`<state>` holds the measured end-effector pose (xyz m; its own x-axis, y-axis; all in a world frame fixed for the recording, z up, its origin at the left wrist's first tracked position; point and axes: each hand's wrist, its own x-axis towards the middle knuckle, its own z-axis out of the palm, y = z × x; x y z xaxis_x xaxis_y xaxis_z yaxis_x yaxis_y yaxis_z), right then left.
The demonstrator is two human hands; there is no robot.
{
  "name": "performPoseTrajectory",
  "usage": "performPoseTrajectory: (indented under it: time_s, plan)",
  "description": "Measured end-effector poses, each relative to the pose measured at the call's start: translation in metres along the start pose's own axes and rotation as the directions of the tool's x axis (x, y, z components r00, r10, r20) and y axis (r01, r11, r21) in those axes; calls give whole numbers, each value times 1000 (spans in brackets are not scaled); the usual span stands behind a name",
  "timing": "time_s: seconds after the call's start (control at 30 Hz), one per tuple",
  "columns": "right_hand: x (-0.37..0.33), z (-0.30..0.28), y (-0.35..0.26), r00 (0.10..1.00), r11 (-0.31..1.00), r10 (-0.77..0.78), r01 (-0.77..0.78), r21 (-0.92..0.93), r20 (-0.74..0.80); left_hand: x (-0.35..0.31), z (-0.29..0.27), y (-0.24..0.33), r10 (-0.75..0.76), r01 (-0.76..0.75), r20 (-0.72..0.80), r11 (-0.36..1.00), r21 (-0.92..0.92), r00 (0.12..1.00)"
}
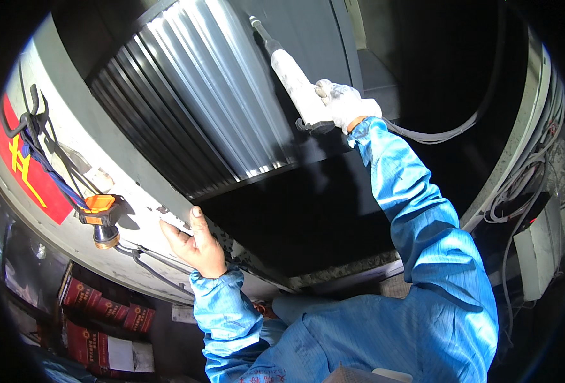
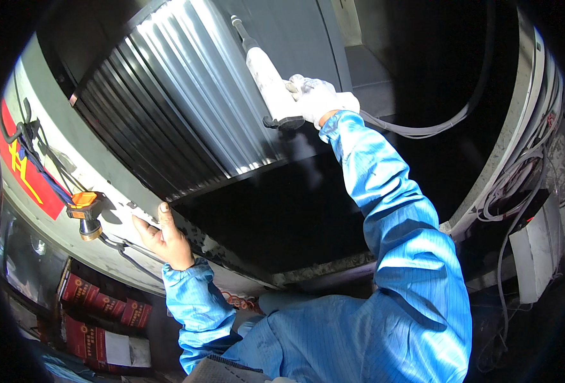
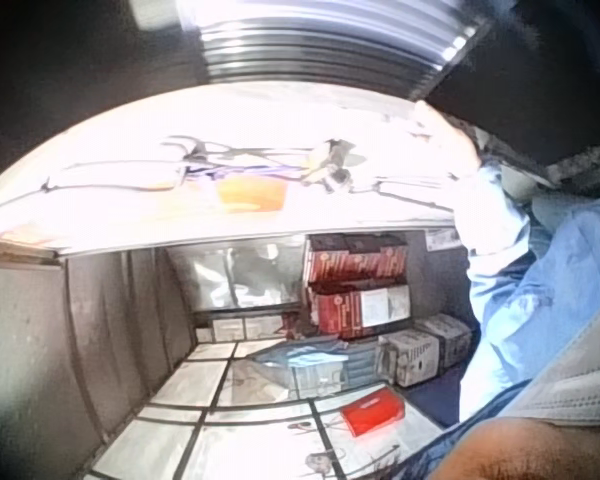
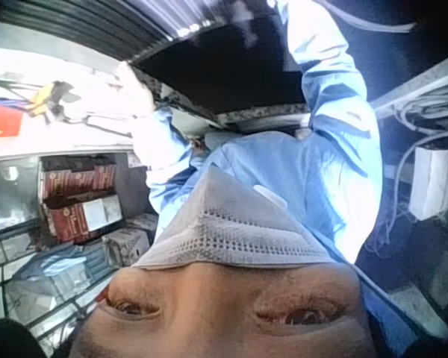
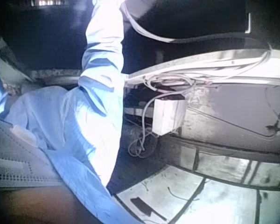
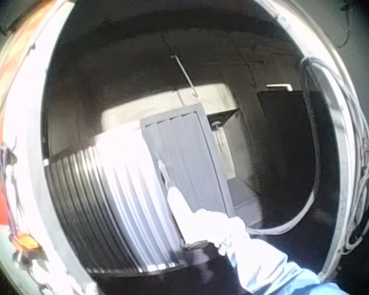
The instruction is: The person uses a spray gun to apply black paint to a corrugated metal panel. They move the spray gun in steady horizontal passes across the surface, occasionally adjusting their grip and position to cover different areas.
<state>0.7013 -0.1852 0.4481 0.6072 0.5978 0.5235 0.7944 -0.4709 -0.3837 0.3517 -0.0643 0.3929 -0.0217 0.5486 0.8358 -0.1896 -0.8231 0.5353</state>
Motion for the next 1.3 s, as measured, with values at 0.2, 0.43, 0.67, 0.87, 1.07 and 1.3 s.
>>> performPoseTrajectory:
  time_s: [0.2, 0.43, 0.67, 0.87, 1.07, 1.3]
  plan:
    - [25, -6, -3, 996, 998, -59, 60, 9, -61, 0, 1, 2, 9, -8, 15, 1000, -15, 1000]
    - [36, -5, -3, 963, 989, -87, 113, 93, -255, -1, 0, 1, -18, 18, 17, 999, -44, 1000]
    - [3, 8, 13, 1000, 996, 10, -7, 90, -29, 1, 2, 5, 4, -3, 27, 999, -50, 1000]
    - [-69, 28, 27, 984, 1000, 19, -22, 17, 178, 0, 2, 6, 14, -13, 31, 999, -38, 999]
    - [-84, 32, 36, 997, 985, -81, 79, 151, 7, 1, 2, 3, 22, -22, 14, 999, -29, 1000]
    - [4, 36, 33, 814, 784, -121, 430, 449, -568, 2, 3, 7, 39, -39, 6, 999, -10, 999]
